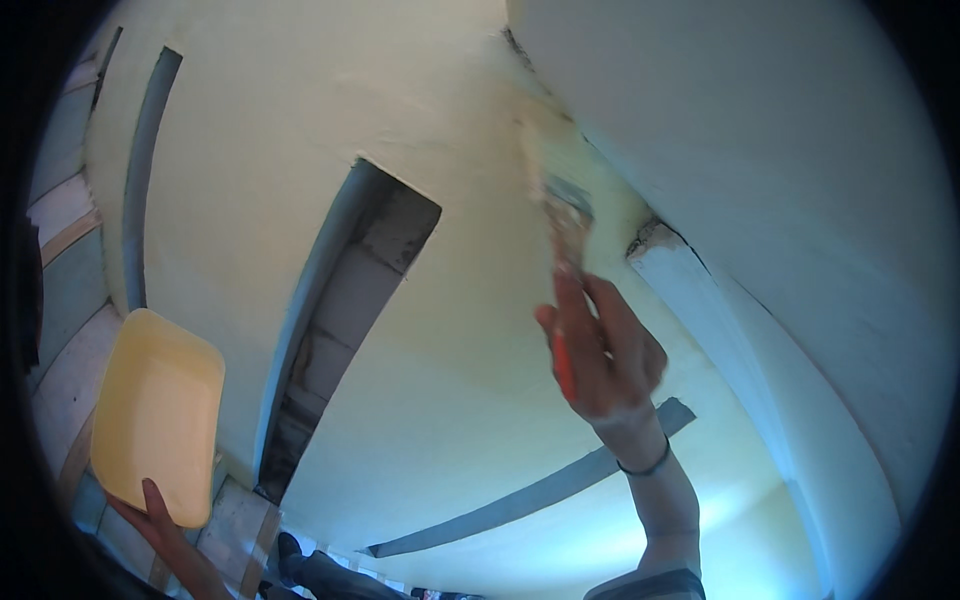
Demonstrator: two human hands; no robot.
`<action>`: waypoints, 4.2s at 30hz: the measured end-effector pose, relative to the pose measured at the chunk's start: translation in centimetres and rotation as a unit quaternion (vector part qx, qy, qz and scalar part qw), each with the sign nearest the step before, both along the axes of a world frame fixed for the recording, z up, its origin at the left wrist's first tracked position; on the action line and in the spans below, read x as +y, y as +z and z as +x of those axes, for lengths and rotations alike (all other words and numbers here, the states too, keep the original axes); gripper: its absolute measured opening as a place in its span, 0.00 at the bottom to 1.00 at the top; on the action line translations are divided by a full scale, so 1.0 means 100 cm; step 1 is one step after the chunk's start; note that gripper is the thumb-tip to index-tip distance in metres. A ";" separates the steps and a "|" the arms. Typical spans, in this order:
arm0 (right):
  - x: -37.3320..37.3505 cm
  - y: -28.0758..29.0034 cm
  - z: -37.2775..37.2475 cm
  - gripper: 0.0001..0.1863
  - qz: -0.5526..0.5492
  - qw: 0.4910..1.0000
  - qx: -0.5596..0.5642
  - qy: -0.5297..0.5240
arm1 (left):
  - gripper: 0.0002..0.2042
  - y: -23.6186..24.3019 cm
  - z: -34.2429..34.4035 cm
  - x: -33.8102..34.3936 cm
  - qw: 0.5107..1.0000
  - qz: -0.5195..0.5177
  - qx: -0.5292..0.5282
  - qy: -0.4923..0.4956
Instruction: The person paints a stairwell wall by dipping a paintbrush into a paint container and applying paint onto the wall.
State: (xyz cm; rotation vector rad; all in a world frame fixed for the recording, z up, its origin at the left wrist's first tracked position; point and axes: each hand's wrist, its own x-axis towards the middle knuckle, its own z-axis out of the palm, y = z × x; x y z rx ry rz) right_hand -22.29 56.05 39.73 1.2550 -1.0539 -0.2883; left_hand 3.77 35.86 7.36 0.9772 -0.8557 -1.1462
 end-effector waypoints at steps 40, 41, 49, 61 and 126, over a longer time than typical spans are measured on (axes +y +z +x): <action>-0.071 0.006 0.036 0.17 0.030 0.997 -0.004 0.070 | 0.34 -0.001 -0.004 0.010 0.999 -0.006 0.019 -0.031; -0.079 0.001 0.037 0.17 0.031 0.997 -0.006 0.066 | 0.34 0.000 -0.005 0.010 0.999 -0.005 0.018 -0.035; -0.100 -0.014 0.086 0.17 0.125 0.990 -0.067 -0.019 | 0.34 -0.007 0.010 0.008 1.000 -0.019 0.016 -0.015; -0.062 -0.027 0.089 0.18 0.154 0.978 -0.132 -0.040 | 0.41 0.011 0.014 0.006 1.000 0.004 -0.016 -0.014; 0.027 -0.001 0.096 0.10 0.064 0.958 -0.246 -0.133 | 0.34 -0.035 0.007 -0.005 0.998 0.033 0.039 -0.032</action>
